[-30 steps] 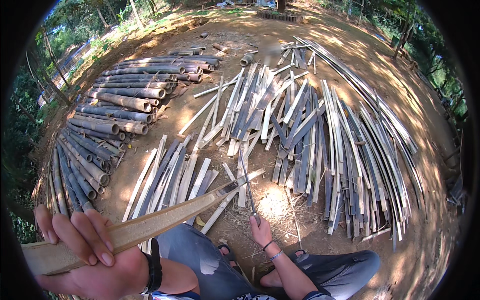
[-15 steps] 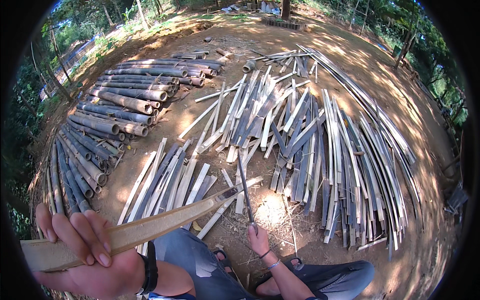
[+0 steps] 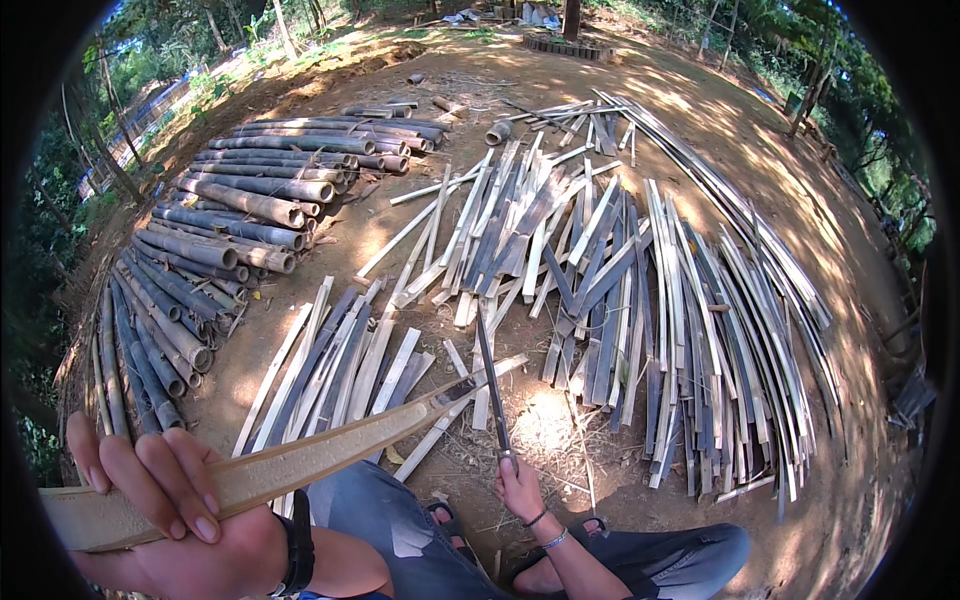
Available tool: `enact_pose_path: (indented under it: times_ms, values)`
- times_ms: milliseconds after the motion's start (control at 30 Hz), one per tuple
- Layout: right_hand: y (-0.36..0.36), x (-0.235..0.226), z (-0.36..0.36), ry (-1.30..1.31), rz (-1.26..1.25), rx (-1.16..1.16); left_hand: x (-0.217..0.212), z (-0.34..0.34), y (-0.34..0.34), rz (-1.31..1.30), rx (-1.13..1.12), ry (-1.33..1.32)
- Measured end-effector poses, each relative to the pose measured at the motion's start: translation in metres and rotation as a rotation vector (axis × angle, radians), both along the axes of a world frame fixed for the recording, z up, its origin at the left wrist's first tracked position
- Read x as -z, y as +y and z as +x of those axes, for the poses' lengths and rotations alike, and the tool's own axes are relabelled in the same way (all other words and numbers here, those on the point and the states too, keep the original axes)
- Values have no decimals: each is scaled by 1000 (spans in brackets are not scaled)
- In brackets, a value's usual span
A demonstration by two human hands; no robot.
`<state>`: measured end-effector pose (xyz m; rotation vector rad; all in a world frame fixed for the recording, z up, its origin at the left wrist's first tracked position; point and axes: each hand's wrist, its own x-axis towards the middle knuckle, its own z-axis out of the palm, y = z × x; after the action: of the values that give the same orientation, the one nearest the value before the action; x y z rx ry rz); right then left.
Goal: The person scrapes the surface of a bamboo strip with a billhook while sitting on the ground, surrounded by other bamboo poles and strips.
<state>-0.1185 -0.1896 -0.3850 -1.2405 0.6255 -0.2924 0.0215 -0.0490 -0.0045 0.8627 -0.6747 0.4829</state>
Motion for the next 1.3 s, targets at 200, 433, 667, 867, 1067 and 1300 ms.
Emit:
enact_pose_path:
  times_ms: [200, 433, 667, 867, 1067, 1300]
  values:
    - [-26, -60, 3, 50, -345, -166, 2, 12, 14, -6, 209, -175]
    - [-28, -66, -7, 175, -38, -96, 12, 14, 15, -137, 358, -300]
    - [-15, -68, -17, 137, -451, -116, 13, 20, 21, -130, 650, -393]
    - [-9, -82, -22, 165, -384, -138, 16, 25, 28, -121, 765, -433]
    - [-36, -24, -12, 264, -376, -10, 19, 22, 26, -195, 704, -420]
    - [-28, -23, -11, 135, -465, -64, 22, 32, 39, -138, 862, -403]
